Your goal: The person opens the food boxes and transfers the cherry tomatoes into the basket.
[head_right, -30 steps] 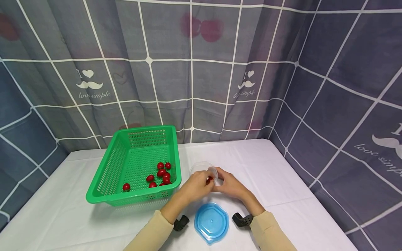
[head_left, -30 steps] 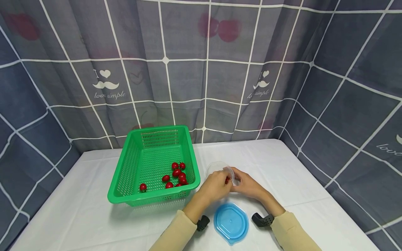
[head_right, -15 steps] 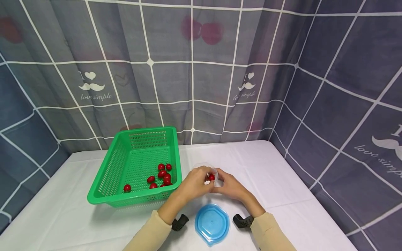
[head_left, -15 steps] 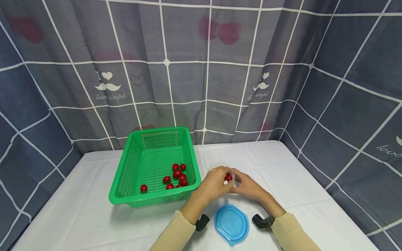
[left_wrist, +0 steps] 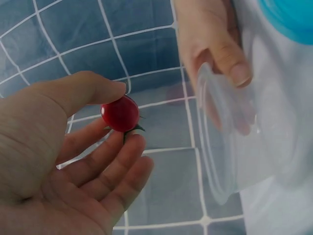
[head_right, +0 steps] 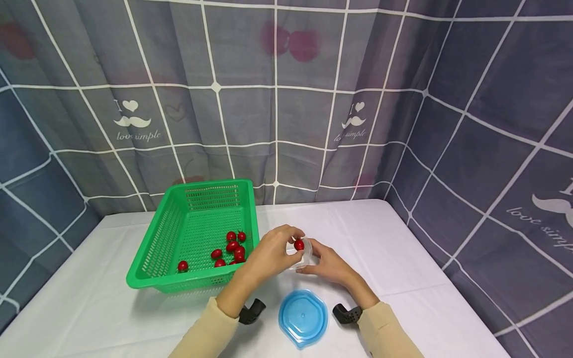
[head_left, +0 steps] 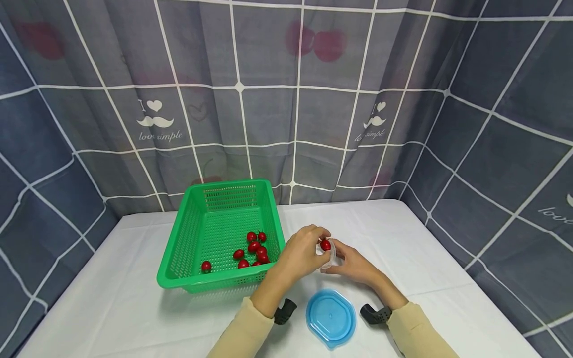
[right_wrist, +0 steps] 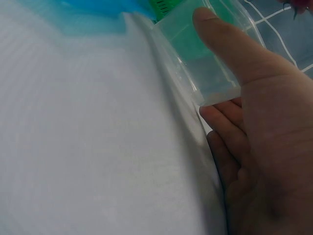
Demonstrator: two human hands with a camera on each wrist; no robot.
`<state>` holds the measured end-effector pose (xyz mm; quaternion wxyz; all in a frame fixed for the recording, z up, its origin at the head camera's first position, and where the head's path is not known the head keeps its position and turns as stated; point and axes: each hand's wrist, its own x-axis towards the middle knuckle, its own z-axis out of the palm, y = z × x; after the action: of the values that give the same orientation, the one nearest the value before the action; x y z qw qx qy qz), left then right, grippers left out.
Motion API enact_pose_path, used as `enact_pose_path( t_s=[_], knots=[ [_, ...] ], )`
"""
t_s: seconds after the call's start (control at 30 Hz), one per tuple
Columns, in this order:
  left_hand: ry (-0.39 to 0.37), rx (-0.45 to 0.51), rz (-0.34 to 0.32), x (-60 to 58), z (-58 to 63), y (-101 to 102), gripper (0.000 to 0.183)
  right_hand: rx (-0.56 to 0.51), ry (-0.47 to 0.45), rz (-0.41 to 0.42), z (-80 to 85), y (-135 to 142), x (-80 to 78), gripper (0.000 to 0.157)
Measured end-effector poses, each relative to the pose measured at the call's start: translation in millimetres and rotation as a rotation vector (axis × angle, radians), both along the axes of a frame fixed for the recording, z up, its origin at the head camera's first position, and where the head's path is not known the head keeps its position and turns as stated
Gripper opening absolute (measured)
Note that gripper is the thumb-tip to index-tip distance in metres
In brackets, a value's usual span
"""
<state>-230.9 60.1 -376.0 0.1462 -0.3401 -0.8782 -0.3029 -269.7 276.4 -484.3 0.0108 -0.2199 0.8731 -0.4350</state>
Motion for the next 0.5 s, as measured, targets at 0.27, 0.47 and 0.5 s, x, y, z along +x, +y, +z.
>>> enact_pose_path(
  t_s=[0.27, 0.47, 0.5],
  knots=[
    [-0.035, 0.008, 0.048, -3.2, 11.1, -14, 0.027, -0.002, -0.032, -0.032, 0.8, -1, 0.4, 0.083],
    [-0.068, 0.047, 0.065, -7.8, 18.4, -29, 0.028, 0.000, -0.028, -0.036, 0.7, -2, 0.0, 0.082],
    [-0.071, 0.053, 0.071, -8.5, 19.5, -32, 0.028, 0.001, -0.025, -0.035, 0.7, -2, -0.3, 0.082]
  ],
)
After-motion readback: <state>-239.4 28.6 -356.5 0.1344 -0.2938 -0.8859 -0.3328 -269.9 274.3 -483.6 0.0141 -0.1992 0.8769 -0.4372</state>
